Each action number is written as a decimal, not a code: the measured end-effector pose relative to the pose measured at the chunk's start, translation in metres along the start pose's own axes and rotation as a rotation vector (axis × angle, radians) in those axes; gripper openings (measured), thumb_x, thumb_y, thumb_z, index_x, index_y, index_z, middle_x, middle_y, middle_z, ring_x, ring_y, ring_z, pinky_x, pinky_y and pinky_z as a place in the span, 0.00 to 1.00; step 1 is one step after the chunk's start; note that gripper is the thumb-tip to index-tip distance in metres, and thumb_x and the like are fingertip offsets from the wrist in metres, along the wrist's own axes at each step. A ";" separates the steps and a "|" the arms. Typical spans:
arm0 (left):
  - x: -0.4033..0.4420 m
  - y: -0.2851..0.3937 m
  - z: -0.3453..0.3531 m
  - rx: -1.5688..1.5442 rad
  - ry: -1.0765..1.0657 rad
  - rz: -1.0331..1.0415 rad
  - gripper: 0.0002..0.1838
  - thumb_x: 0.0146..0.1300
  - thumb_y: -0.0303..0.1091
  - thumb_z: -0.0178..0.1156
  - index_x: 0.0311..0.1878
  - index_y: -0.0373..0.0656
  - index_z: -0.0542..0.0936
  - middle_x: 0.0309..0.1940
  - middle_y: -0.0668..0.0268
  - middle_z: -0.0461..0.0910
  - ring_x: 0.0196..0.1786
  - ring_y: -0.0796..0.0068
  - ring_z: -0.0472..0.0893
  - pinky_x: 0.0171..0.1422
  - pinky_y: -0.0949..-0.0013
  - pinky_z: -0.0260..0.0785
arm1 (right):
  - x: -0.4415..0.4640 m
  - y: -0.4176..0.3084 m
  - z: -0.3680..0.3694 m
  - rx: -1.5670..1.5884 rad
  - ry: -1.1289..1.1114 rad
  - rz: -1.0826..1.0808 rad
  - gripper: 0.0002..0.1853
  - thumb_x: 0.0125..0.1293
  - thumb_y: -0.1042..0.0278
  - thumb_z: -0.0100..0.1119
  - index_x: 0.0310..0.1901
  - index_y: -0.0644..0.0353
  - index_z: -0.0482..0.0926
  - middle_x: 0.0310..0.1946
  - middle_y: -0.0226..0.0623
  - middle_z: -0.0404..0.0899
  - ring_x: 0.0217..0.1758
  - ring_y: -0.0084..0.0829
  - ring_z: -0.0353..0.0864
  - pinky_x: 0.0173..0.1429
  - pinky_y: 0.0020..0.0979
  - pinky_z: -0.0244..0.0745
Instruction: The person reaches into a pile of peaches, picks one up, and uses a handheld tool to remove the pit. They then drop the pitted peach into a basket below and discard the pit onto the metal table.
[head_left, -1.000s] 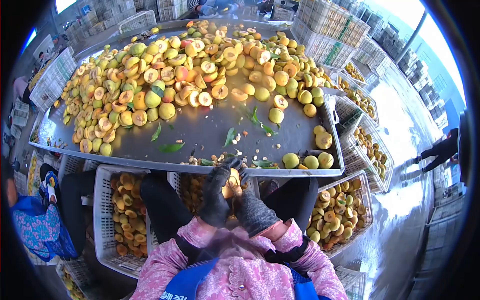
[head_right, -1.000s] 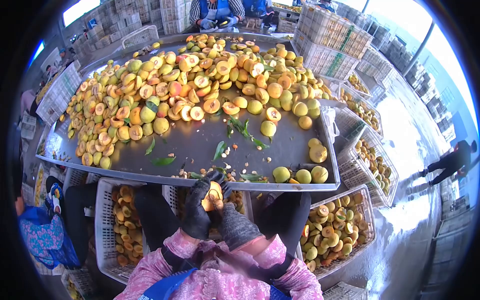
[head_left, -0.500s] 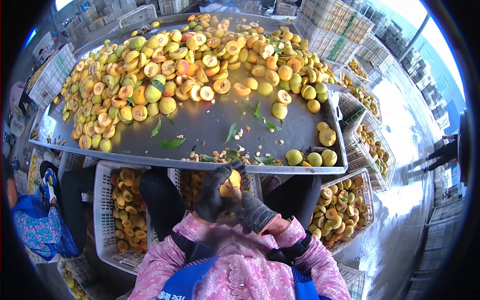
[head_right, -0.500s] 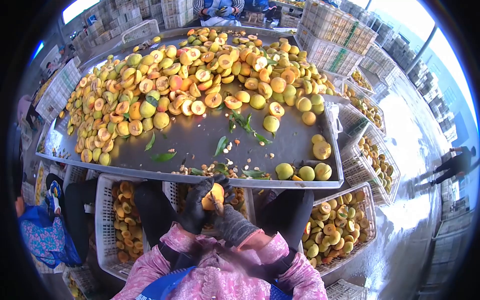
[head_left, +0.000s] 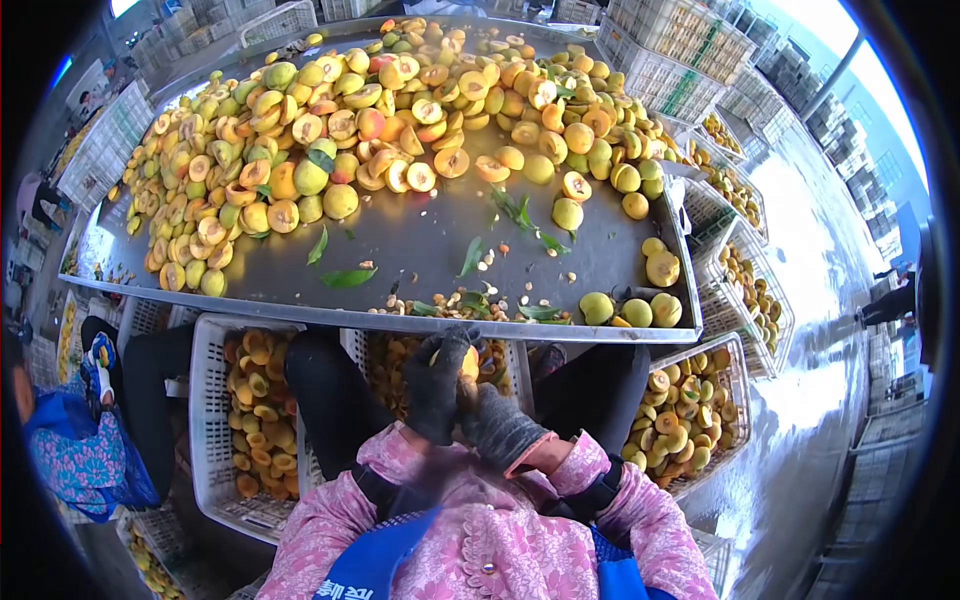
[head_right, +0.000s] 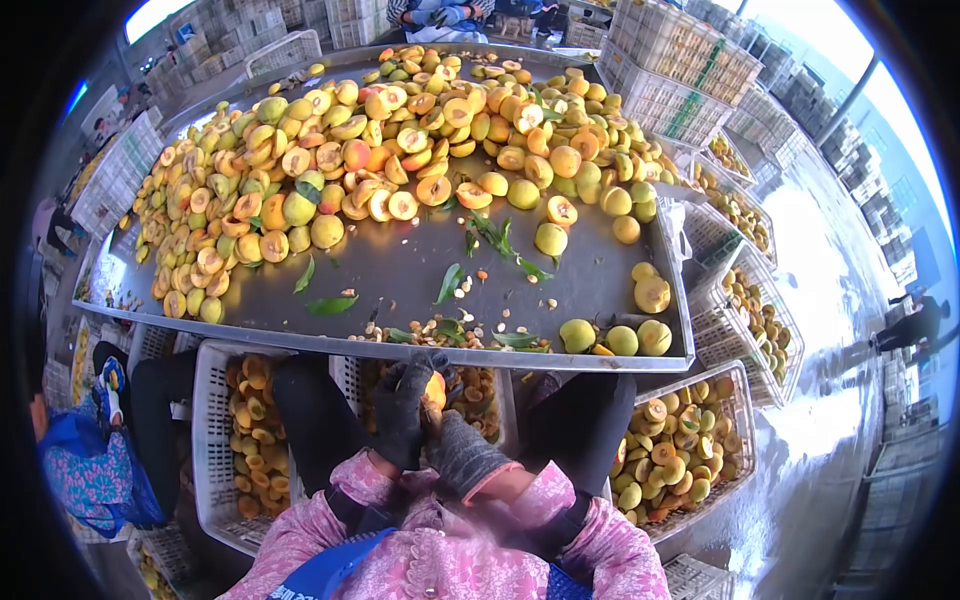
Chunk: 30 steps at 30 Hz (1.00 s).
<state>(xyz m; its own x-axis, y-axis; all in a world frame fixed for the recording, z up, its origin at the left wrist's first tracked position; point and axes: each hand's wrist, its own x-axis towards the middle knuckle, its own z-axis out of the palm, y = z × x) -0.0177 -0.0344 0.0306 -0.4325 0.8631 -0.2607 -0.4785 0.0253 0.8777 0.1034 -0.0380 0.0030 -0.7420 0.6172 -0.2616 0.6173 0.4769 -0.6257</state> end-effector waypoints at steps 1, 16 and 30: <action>0.000 -0.001 -0.002 0.030 -0.011 0.012 0.10 0.60 0.33 0.60 0.41 0.37 0.82 0.34 0.68 0.81 0.37 0.80 0.77 0.45 0.76 0.69 | 0.001 0.000 -0.001 -0.098 -0.032 -0.050 0.11 0.65 0.67 0.45 0.45 0.64 0.70 0.30 0.43 0.74 0.36 0.40 0.73 0.41 0.36 0.66; 0.014 -0.021 -0.023 0.055 -0.213 -0.043 0.09 0.60 0.28 0.60 0.41 0.34 0.81 0.37 0.63 0.83 0.39 0.77 0.80 0.47 0.73 0.72 | 0.001 -0.008 -0.025 0.330 -0.040 0.025 0.16 0.57 0.69 0.58 0.46 0.64 0.73 0.31 0.47 0.74 0.34 0.45 0.76 0.37 0.39 0.70; 0.016 -0.020 -0.030 -0.029 -0.404 -0.157 0.12 0.62 0.29 0.54 0.43 0.33 0.80 0.39 0.61 0.82 0.41 0.74 0.79 0.50 0.70 0.71 | -0.012 0.014 -0.020 1.092 -0.382 0.021 0.23 0.55 0.71 0.59 0.55 0.59 0.72 0.44 0.37 0.74 0.42 0.34 0.74 0.46 0.30 0.71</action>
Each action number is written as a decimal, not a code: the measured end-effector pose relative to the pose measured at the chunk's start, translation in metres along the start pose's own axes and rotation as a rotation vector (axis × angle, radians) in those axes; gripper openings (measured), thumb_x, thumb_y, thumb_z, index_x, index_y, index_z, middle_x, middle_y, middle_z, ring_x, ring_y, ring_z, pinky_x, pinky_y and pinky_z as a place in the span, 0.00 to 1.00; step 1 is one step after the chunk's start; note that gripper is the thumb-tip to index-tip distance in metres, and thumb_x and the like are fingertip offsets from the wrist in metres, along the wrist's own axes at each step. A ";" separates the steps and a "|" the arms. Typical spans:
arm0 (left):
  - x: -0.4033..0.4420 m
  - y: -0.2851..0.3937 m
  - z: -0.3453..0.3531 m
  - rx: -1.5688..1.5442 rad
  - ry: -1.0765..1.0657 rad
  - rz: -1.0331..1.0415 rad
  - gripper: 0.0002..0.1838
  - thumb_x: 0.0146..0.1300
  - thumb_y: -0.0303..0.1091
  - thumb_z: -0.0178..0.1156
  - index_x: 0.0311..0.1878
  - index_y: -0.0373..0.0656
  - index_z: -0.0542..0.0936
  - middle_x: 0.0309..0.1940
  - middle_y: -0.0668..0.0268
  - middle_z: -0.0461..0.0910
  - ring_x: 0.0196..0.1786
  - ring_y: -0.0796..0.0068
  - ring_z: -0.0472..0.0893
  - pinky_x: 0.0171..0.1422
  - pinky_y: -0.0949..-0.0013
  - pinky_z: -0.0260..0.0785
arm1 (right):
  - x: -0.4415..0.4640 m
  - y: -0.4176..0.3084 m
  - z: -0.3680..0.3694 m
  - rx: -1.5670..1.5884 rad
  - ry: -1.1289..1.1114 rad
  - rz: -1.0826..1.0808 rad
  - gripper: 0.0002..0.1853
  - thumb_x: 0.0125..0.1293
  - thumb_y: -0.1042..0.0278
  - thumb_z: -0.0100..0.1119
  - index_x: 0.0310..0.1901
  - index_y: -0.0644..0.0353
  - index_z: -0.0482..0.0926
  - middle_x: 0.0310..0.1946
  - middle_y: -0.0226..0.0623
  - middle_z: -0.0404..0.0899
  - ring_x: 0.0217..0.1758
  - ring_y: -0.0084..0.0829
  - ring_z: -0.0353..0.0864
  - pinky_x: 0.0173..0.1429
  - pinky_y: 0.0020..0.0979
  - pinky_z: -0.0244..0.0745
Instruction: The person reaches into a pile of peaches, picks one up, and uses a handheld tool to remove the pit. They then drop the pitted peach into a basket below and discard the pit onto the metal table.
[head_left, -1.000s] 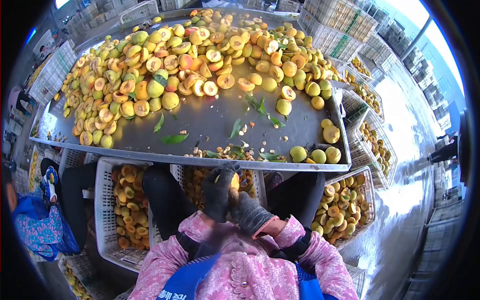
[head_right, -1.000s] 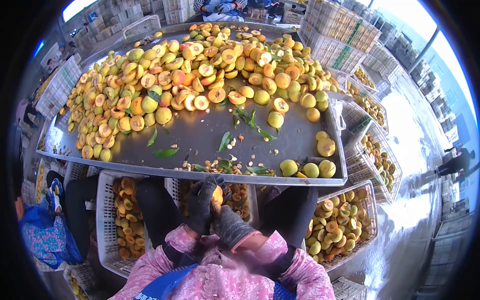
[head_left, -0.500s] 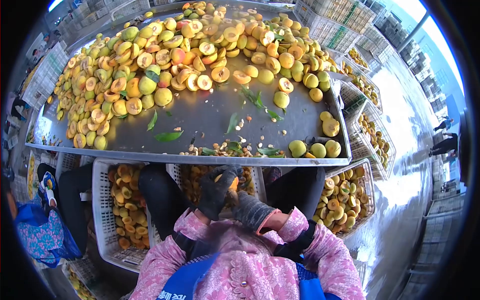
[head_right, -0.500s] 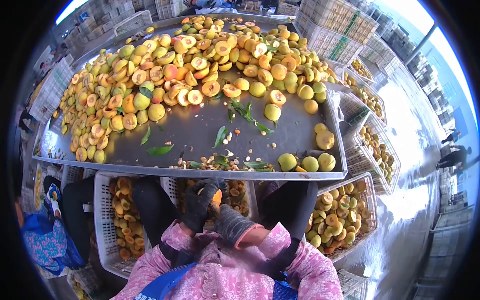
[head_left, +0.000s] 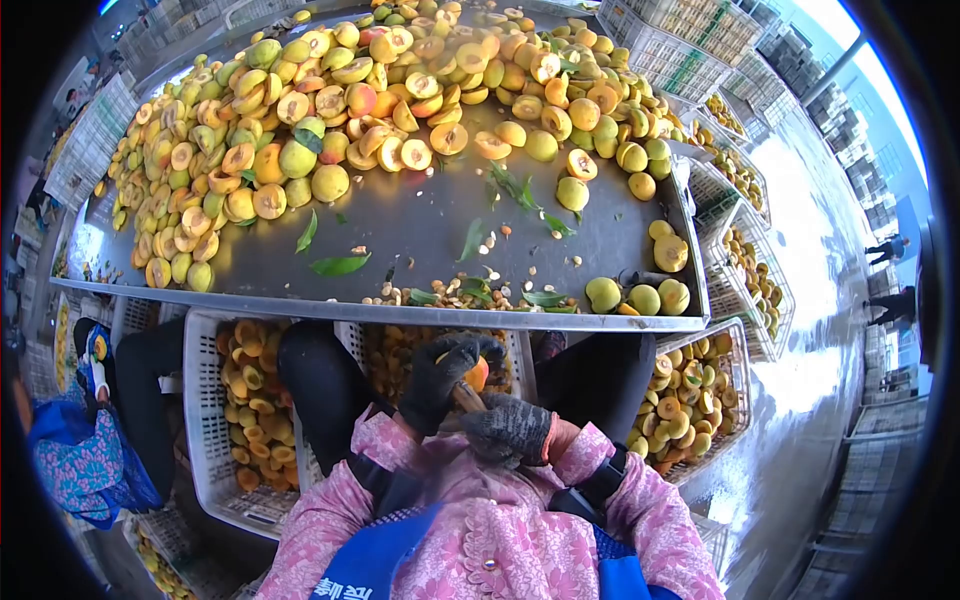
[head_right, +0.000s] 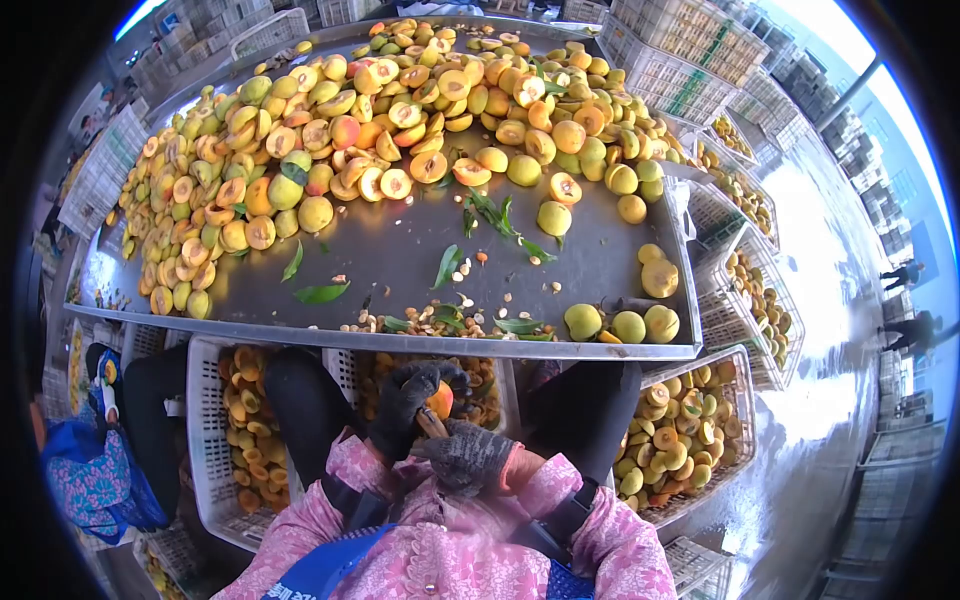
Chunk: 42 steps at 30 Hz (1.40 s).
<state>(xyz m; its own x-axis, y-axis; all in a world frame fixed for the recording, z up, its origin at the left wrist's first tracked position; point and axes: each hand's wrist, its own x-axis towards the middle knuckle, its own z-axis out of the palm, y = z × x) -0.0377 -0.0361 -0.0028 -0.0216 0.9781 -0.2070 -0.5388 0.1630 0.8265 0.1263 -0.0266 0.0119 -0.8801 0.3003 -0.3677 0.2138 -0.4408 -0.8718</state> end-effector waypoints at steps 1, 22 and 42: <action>0.000 0.001 -0.001 -0.006 -0.012 -0.013 0.12 0.62 0.30 0.54 0.44 0.33 0.80 0.40 0.61 0.82 0.42 0.74 0.79 0.51 0.70 0.71 | -0.001 0.003 -0.001 0.011 -0.011 0.007 0.26 0.53 0.71 0.60 0.56 0.59 0.71 0.46 0.38 0.75 0.44 0.37 0.74 0.49 0.31 0.71; -0.045 0.096 -0.027 0.386 0.454 0.503 0.14 0.65 0.32 0.51 0.51 0.37 0.71 0.45 0.60 0.75 0.46 0.67 0.77 0.54 0.63 0.73 | -0.034 -0.034 0.017 0.746 0.132 0.270 0.13 0.60 0.69 0.60 0.46 0.59 0.72 0.20 0.27 0.72 0.16 0.19 0.70 0.16 0.19 0.62; 0.178 0.164 -0.077 1.299 0.491 0.696 0.20 0.58 0.39 0.59 0.50 0.38 0.76 0.40 0.56 0.80 0.48 0.63 0.79 0.52 0.66 0.71 | 0.023 0.063 -0.049 -1.325 0.063 -0.077 0.13 0.59 0.67 0.50 0.42 0.66 0.77 0.37 0.47 0.73 0.34 0.43 0.72 0.38 0.36 0.70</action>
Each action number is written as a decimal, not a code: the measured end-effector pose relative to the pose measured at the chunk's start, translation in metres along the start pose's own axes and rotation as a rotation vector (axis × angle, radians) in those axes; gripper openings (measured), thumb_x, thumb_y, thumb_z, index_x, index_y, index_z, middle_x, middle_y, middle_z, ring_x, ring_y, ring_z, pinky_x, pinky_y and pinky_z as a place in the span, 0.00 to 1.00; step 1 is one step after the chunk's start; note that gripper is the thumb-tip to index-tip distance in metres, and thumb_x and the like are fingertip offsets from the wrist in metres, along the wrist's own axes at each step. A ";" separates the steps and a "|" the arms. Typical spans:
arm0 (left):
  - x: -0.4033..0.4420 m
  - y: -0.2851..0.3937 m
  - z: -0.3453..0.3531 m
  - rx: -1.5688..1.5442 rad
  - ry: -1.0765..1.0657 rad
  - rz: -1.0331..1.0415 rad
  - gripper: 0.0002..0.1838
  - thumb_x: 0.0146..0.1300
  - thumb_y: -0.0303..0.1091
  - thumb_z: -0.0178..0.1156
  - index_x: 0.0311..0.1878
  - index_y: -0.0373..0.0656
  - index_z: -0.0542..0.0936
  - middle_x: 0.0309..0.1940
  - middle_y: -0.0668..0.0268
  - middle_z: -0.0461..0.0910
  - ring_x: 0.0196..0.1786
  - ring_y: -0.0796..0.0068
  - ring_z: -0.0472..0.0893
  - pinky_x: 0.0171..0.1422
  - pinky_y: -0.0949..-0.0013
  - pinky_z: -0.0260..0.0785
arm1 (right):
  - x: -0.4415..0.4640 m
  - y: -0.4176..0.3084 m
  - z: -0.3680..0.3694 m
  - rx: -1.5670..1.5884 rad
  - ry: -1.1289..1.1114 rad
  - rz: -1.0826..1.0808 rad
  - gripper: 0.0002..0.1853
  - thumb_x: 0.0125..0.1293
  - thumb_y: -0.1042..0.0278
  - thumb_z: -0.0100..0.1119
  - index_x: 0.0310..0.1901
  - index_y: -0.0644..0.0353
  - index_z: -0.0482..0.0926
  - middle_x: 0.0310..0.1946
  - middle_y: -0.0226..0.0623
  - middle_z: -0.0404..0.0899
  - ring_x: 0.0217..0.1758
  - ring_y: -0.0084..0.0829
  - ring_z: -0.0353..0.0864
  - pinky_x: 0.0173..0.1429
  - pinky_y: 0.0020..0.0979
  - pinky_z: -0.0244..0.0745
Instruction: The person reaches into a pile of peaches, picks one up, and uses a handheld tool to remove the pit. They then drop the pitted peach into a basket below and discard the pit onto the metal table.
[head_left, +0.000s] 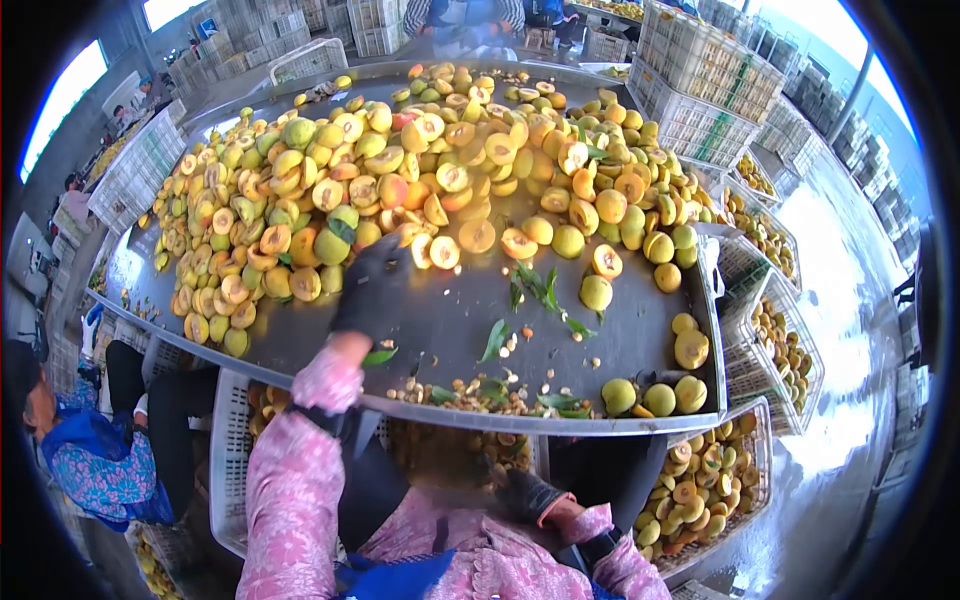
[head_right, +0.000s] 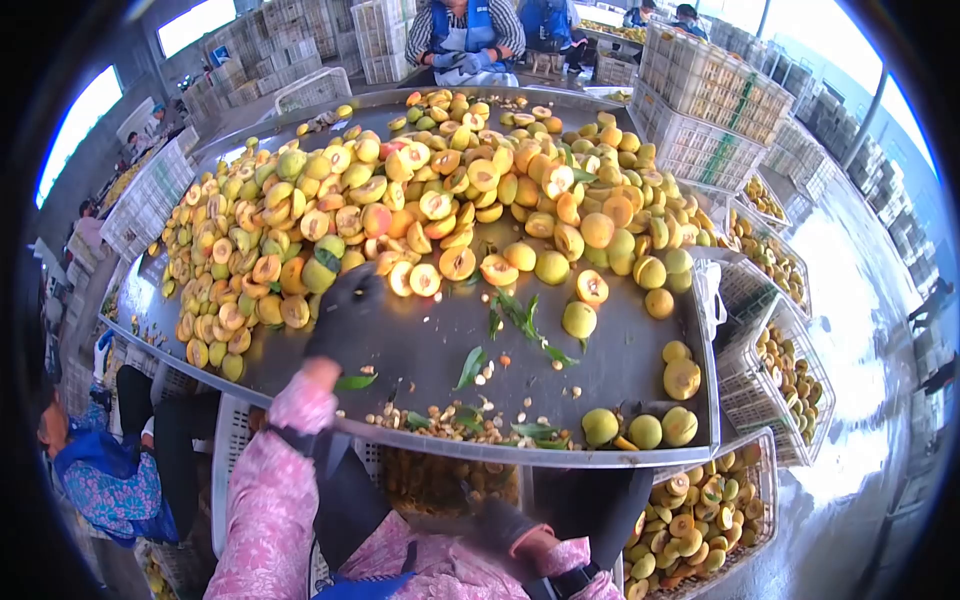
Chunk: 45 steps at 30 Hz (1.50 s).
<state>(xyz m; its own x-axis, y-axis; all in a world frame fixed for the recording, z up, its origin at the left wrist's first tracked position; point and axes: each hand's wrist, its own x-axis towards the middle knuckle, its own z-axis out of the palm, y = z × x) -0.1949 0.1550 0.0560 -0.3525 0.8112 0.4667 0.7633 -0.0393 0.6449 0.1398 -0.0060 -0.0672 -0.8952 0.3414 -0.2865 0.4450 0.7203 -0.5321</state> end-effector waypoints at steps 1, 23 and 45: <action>0.015 -0.005 0.030 0.198 0.050 0.156 0.20 0.59 0.42 0.58 0.50 0.38 0.76 0.40 0.55 0.79 0.47 0.59 0.79 0.51 0.64 0.72 | -0.001 0.007 -0.001 -0.083 -0.068 -0.060 0.13 0.59 0.67 0.51 0.42 0.65 0.76 0.37 0.47 0.73 0.34 0.42 0.72 0.38 0.36 0.70; -0.084 0.082 -0.004 -1.721 -0.425 -0.898 0.20 0.67 0.36 0.46 0.53 0.29 0.71 0.50 0.51 0.75 0.53 0.59 0.76 0.61 0.58 0.69 | -0.032 -0.027 -0.111 0.847 0.198 0.166 0.21 0.53 0.66 0.55 0.50 0.63 0.73 0.49 0.51 0.70 0.54 0.50 0.68 0.53 0.43 0.69; -0.180 0.133 -0.015 -1.137 -0.373 -0.469 0.16 0.71 0.33 0.40 0.53 0.33 0.71 0.48 0.61 0.76 0.49 0.74 0.76 0.56 0.72 0.70 | 0.008 -0.052 -0.107 0.288 0.416 -0.078 0.40 0.58 0.79 0.51 0.72 0.55 0.45 0.53 0.59 0.65 0.52 0.57 0.69 0.58 0.40 0.65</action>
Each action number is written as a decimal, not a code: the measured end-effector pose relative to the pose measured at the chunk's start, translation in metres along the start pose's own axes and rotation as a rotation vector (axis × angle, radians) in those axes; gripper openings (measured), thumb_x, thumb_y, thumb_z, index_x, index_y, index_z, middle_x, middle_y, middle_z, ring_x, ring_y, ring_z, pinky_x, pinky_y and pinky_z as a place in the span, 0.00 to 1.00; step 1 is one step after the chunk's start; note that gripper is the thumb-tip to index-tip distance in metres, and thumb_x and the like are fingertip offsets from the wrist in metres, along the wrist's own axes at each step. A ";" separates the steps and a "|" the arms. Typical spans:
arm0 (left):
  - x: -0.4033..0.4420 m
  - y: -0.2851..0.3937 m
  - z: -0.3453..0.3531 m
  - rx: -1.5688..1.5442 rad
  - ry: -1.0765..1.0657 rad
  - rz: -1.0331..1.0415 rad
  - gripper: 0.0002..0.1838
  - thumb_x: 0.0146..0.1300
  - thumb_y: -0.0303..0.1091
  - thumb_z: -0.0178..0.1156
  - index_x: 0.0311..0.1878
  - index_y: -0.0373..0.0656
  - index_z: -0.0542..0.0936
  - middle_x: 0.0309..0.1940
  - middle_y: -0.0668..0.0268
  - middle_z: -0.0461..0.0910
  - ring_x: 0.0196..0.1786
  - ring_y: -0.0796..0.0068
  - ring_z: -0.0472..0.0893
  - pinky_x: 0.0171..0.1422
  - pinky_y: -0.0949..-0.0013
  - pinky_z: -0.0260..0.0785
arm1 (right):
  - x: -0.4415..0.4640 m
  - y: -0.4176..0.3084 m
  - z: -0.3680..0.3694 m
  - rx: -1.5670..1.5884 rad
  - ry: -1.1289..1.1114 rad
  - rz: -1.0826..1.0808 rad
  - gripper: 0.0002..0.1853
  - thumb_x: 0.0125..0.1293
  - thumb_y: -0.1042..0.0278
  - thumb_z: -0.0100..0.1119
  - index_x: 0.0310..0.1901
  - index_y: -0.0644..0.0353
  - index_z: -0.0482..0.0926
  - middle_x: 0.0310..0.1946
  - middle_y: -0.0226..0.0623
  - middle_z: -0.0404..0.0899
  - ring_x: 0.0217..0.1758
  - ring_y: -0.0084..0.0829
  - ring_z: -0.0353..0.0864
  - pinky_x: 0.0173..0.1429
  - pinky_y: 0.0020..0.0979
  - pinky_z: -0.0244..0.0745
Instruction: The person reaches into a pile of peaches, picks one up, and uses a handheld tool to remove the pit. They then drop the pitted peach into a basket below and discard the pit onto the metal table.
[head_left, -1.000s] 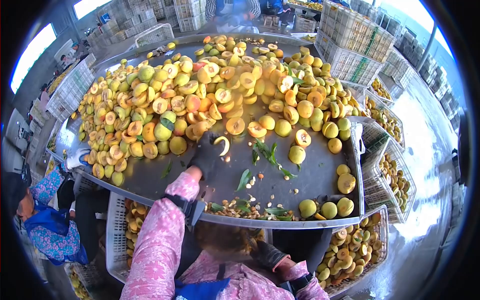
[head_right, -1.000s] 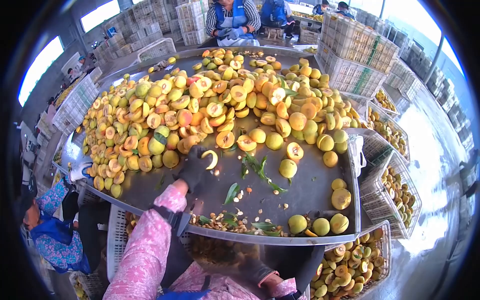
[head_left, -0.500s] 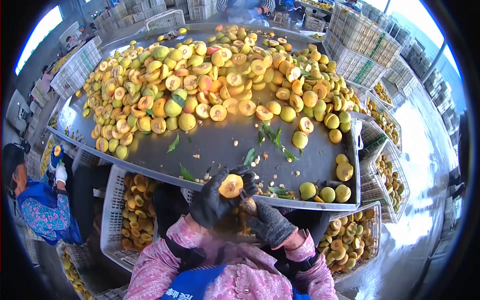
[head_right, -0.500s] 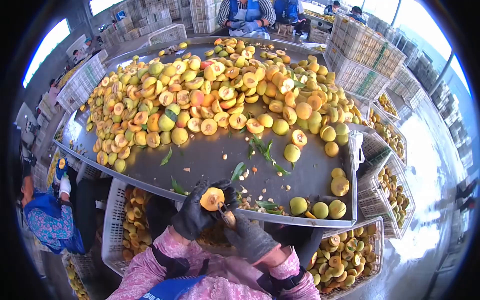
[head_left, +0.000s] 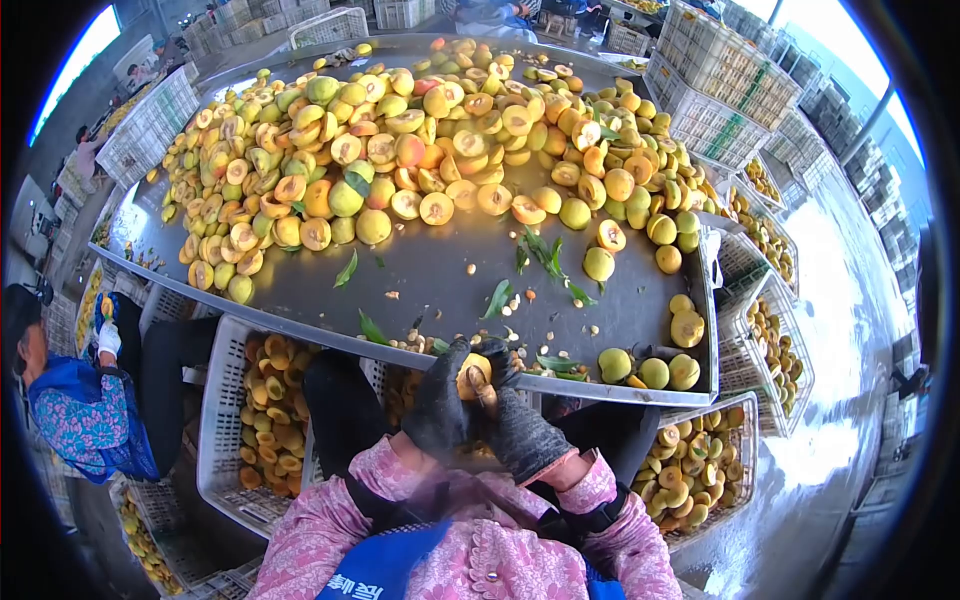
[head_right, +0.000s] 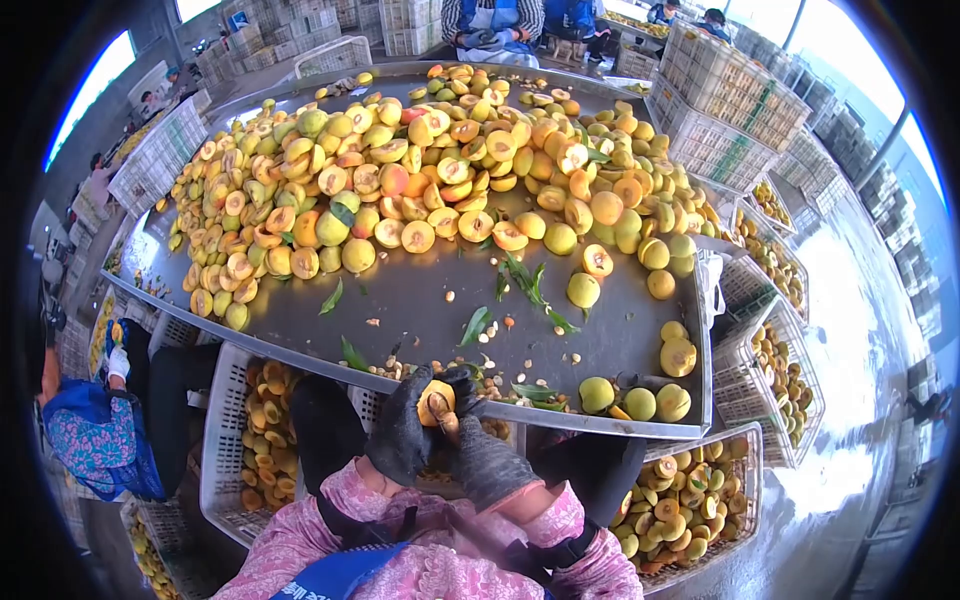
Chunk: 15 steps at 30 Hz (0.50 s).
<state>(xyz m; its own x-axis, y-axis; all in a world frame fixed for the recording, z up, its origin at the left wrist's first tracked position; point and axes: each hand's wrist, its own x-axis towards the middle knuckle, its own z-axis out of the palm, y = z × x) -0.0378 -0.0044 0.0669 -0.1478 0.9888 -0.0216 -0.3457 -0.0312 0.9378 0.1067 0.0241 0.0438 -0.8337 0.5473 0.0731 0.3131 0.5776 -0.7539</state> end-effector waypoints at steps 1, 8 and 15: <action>0.001 -0.008 -0.005 0.109 -0.002 0.021 0.16 0.71 0.32 0.41 0.53 0.33 0.71 0.47 0.62 0.76 0.49 0.75 0.76 0.55 0.72 0.70 | -0.001 -0.002 0.000 0.012 -0.039 0.029 0.40 0.58 0.78 0.52 0.72 0.55 0.45 0.53 0.60 0.64 0.52 0.58 0.69 0.59 0.41 0.65; 0.002 -0.026 -0.019 0.135 -0.010 -0.007 0.18 0.61 0.33 0.54 0.52 0.34 0.72 0.43 0.57 0.78 0.48 0.68 0.77 0.54 0.66 0.68 | 0.001 -0.013 -0.007 0.087 -0.085 0.164 0.41 0.57 0.78 0.51 0.71 0.56 0.44 0.54 0.63 0.62 0.53 0.61 0.68 0.59 0.45 0.65; 0.007 -0.001 0.006 -0.127 0.000 0.022 0.17 0.62 0.26 0.54 0.55 0.34 0.73 0.48 0.61 0.78 0.48 0.72 0.78 0.56 0.70 0.69 | 0.002 -0.015 -0.002 0.300 0.160 0.121 0.36 0.54 0.80 0.52 0.67 0.60 0.56 0.50 0.57 0.67 0.51 0.57 0.70 0.54 0.43 0.67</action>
<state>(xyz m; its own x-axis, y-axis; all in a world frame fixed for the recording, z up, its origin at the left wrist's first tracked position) -0.0328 0.0037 0.0683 -0.1566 0.9877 -0.0012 -0.4572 -0.0714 0.8865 0.1013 0.0180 0.0568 -0.7099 0.7022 0.0546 0.2379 0.3120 -0.9198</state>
